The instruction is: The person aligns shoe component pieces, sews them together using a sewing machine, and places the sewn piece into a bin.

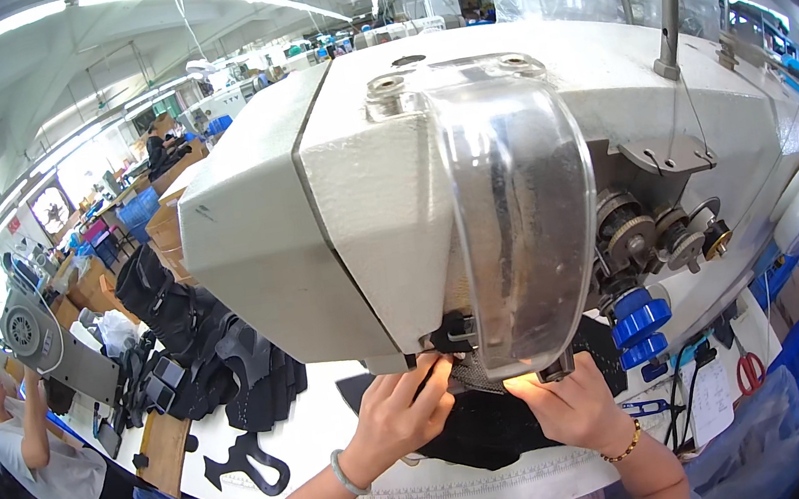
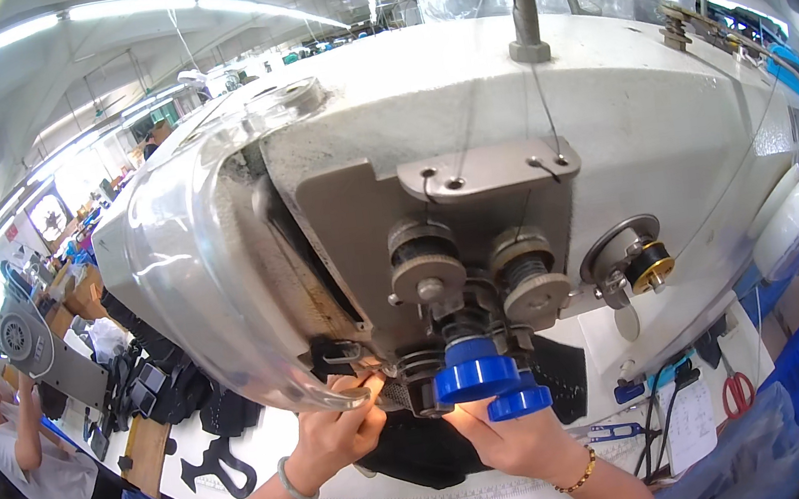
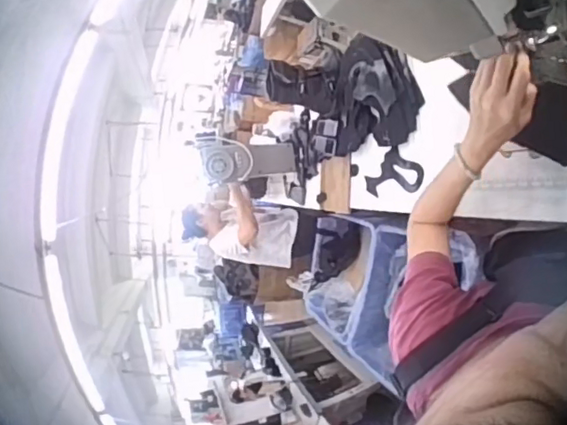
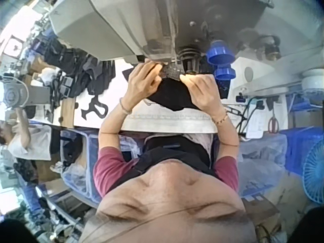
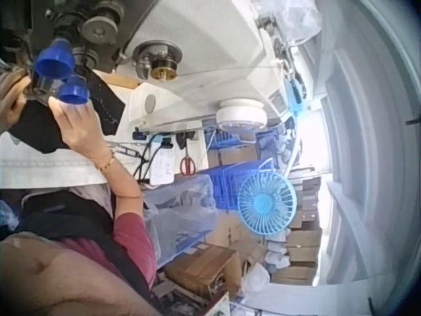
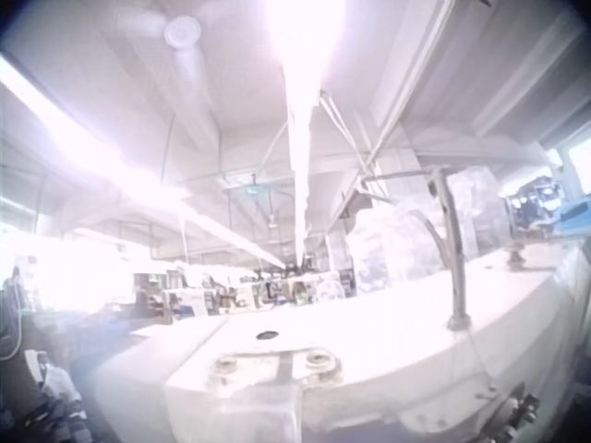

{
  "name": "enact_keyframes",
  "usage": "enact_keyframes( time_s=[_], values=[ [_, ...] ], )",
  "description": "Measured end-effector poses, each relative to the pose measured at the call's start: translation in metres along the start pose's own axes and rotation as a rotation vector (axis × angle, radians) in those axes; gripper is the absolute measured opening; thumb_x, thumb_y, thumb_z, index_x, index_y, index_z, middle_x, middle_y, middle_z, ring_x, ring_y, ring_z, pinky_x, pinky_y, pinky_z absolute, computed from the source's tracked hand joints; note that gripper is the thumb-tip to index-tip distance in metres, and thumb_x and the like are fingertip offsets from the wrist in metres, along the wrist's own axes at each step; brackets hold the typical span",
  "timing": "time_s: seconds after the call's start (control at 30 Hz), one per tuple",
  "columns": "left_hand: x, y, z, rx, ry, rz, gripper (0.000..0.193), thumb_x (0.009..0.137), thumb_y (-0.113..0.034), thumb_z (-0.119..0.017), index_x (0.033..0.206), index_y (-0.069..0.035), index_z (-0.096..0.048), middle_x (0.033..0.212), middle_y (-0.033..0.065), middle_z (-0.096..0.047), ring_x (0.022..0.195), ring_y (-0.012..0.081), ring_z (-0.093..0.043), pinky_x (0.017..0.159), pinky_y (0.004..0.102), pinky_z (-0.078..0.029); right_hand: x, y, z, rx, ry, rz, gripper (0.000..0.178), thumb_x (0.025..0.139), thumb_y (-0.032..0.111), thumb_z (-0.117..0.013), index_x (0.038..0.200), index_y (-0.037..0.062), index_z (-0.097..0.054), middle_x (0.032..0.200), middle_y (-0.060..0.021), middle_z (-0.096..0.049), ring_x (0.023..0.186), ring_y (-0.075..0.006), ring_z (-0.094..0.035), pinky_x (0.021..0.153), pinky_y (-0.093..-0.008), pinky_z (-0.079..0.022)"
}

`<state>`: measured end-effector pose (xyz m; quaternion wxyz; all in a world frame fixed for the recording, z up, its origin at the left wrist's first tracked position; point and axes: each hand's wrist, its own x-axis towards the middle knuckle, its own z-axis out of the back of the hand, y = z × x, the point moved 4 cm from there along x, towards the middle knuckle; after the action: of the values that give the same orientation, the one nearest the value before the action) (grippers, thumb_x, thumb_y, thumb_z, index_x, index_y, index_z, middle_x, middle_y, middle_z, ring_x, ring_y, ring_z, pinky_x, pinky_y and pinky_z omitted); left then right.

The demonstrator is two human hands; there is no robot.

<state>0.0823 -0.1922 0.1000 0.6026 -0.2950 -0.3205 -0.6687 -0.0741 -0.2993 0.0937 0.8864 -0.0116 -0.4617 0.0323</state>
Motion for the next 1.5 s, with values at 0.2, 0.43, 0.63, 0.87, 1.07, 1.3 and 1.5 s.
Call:
enact_keyframes(
  time_s=[0.2,0.43,0.63,0.87,1.07,1.3,1.5],
  values=[
    [-0.009,0.012,-0.007,-0.142,-0.006,0.115,0.026,0.068,-0.007,-0.067,0.092,0.001,-0.061,0.082,0.0075,-0.062,0.074,0.0194,-0.058,0.062,0.0282,-0.048,-0.006,0.005,-0.006,0.010,-0.004,-0.026,0.027,0.068,0.001,-0.068,0.094,0.0070,-0.066,0.085,-0.0022,-0.059,0.079,-0.0215,-0.056,0.070,-0.0369,-0.044],
    [-0.002,0.015,-0.006,-0.199,-0.035,0.078,0.028,0.071,-0.014,-0.069,0.094,0.001,-0.062,0.082,0.0072,-0.061,0.075,0.0206,-0.057,0.067,0.0315,-0.048,-0.009,0.001,-0.010,-0.031,0.004,-0.061,0.026,0.069,0.002,-0.068,0.095,0.0078,-0.066,0.088,-0.0026,-0.061,0.083,-0.0227,-0.057,0.080,-0.0418,-0.044],
    [0.003,0.011,0.000,-0.171,-0.053,0.047,0.030,0.071,-0.014,-0.069,0.096,0.000,-0.063,0.086,0.0081,-0.061,0.075,0.0211,-0.057,0.069,0.0323,-0.048,-0.008,0.003,-0.007,-0.020,-0.014,-0.059,0.027,0.069,0.003,-0.068,0.095,0.0092,-0.066,0.087,-0.0013,-0.061,0.081,-0.0206,-0.057,0.080,-0.0403,-0.042],
    [-0.001,0.011,-0.004,-0.175,-0.036,0.053,0.026,0.071,-0.011,-0.069,0.093,0.000,-0.062,0.085,0.0079,-0.061,0.072,0.0208,-0.057,0.065,0.0317,-0.048,-0.010,0.004,-0.004,-0.064,-0.032,-0.047,0.028,0.069,0.012,-0.071,0.096,0.0097,-0.066,0.092,-0.0020,-0.061,0.074,-0.0180,-0.053,0.068,-0.0336,-0.037],
    [0.000,0.006,0.000,-0.144,-0.065,0.043,0.022,0.071,-0.007,-0.068,0.091,0.000,-0.061,0.083,0.0076,-0.061,0.071,0.0208,-0.057,0.062,0.0309,-0.048,0.014,0.050,0.003,-0.135,0.177,-0.205,0.059,0.072,0.041,-0.069,0.114,0.0014,-0.056,0.100,-0.0119,-0.055,0.065,-0.0176,-0.047,0.062,-0.0289,-0.037],
    [-0.002,0.010,0.003,-0.371,-0.057,0.260,0.030,0.075,-0.009,-0.067,0.101,0.001,-0.059,0.089,0.0125,-0.059,0.074,0.0234,-0.059,0.065,0.0315,-0.049,-0.011,0.055,-0.037,-0.418,0.255,-0.167,0.050,0.073,0.008,-0.055,0.122,-0.0042,-0.050,0.121,-0.0231,-0.050,0.058,-0.0117,-0.043,0.060,-0.0262,-0.038],
    [-0.020,-0.006,0.017,-0.583,-0.108,-0.041,0.050,0.068,-0.026,-0.076,0.111,-0.007,-0.057,0.112,0.0139,-0.054,0.113,0.0279,-0.052,0.104,0.0437,-0.033,0.002,0.021,-0.008,-0.138,0.058,-0.064,0.056,0.056,0.012,-0.059,0.112,0.0050,-0.060,0.117,-0.0115,-0.058,0.060,-0.0146,-0.047,0.060,-0.0280,-0.035]
  ],
)
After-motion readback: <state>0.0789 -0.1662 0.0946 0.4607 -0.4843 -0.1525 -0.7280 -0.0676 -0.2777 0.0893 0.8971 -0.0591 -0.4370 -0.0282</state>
